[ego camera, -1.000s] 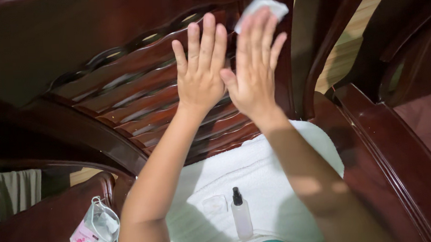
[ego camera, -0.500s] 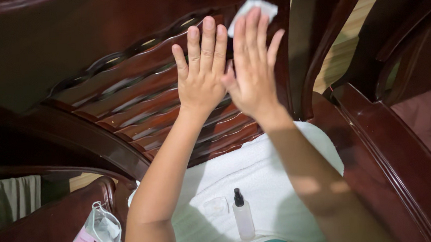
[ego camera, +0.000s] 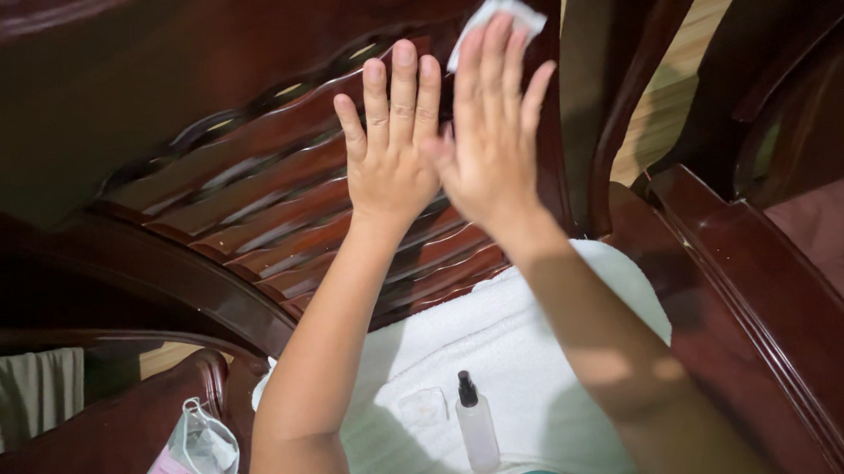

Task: The person wipes the backrest of a wooden chair with a white wipe, moving from the slats to the curved top rail and side edges. A spray bottle and a pack of wipes are visible on a white towel placed on the chair seat.

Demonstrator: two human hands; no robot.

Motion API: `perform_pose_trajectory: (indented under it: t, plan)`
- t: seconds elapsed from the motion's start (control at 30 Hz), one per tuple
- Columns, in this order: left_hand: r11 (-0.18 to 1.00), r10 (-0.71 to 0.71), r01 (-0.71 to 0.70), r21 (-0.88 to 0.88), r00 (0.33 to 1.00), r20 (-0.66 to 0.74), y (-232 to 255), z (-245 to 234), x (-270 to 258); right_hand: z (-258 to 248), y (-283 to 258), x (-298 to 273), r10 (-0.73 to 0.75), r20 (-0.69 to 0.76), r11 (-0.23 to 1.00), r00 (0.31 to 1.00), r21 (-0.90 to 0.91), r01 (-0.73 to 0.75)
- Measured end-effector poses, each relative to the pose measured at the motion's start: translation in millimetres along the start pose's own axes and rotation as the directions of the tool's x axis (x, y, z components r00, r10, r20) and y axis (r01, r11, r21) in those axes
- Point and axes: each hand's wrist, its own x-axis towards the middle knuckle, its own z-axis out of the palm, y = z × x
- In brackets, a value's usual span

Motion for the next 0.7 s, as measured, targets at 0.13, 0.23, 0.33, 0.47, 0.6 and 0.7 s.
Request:
perform_pose_trajectory:
  t: [0.13, 0.23, 0.33, 0.47, 0.6, 0.7]
  plan:
    - [0.998, 0.018, -0.017, -0.061, 1.000, 0.022, -1.8, -2.8, -0.6, -13.9, 22.3, 6.0, 0.070, -0.063, 0.997, 0.996, 0.037, -0.068]
    - [0.998, 0.025, -0.024, -0.052, 1.000, 0.009, -3.0, -3.8, -1.4, -13.8, 12.7, -10.8, 0.116, -0.065, 0.984, 0.991, 0.144, -0.106]
    - [0.999, 0.016, -0.015, -0.033, 0.999, 0.028, -2.3, -1.7, -1.9, -3.7, -5.9, -22.7, 0.078, -0.017, 0.985, 0.997, 0.153, -0.075]
    - [0.999, 0.008, -0.007, 0.032, 1.000, -0.015, -0.2, 1.1, -0.1, -2.0, -10.5, -19.9, 0.051, 0.069, 0.989, 0.996, 0.133, -0.059]
    - [0.999, 0.030, -0.029, 0.043, 0.999, -0.044, -1.6, -1.7, 1.1, -8.1, -3.8, -17.5, 0.092, 0.081, 0.993, 0.992, 0.064, -0.098]
    - [0.995, 0.044, -0.036, 0.092, 0.995, -0.088, -1.5, -2.9, 2.0, -5.2, -10.4, -28.0, 0.133, 0.018, 0.980, 0.991, 0.147, -0.135]
